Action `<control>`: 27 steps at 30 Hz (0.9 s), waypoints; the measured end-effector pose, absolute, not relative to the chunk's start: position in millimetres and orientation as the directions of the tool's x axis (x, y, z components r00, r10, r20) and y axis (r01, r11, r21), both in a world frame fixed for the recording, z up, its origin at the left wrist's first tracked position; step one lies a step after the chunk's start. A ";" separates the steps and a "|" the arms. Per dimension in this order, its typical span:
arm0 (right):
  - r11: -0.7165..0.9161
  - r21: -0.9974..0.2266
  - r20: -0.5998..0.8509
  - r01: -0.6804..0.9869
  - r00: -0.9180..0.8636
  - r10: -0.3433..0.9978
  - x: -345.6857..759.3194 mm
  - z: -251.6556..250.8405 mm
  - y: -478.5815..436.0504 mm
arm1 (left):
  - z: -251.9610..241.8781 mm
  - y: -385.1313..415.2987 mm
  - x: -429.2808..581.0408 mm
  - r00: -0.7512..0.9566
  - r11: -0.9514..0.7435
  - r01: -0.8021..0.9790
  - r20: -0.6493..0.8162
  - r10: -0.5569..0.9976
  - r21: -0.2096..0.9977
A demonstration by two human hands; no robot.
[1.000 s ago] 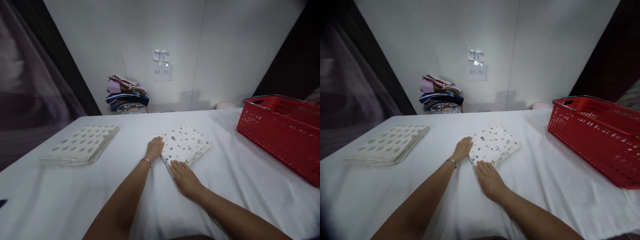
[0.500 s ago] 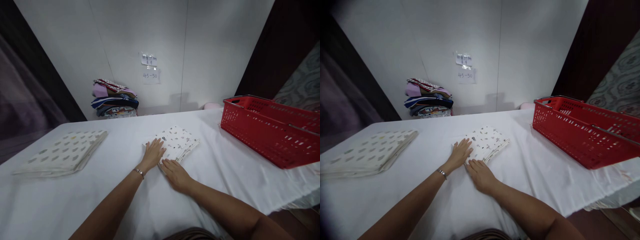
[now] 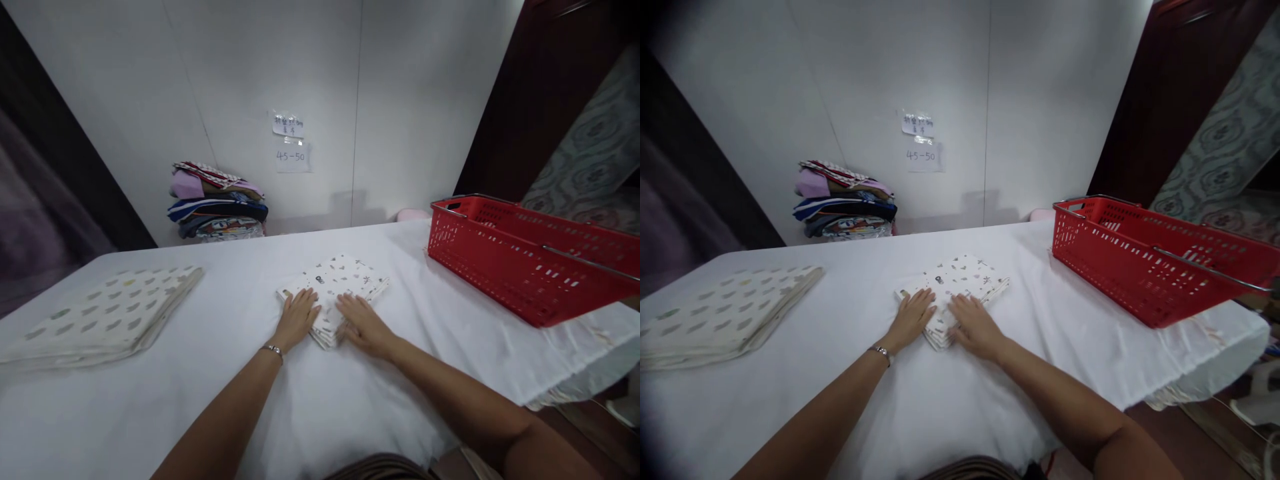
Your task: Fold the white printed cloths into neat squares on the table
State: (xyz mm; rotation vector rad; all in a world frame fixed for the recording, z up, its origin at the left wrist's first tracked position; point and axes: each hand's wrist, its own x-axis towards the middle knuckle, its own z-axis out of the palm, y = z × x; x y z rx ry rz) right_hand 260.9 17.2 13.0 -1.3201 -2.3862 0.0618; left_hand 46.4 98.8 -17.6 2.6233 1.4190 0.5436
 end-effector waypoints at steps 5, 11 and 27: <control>0.219 -0.199 0.221 0.955 -0.174 0.960 315.4 13.8 61.3 | -18.3 98.8 46.1 0.492 -0.542 0.794 0.231 0.839 0.276; 0.146 -0.214 0.133 0.966 -0.119 0.984 337.4 -16.3 71.2 | -18.6 97.9 45.7 0.494 -0.544 0.789 0.233 0.838 0.284; -0.261 -0.479 -0.117 0.838 0.234 0.965 383.0 25.4 135.1 | 7.0 36.0 51.7 0.732 -0.774 0.589 0.253 0.633 0.231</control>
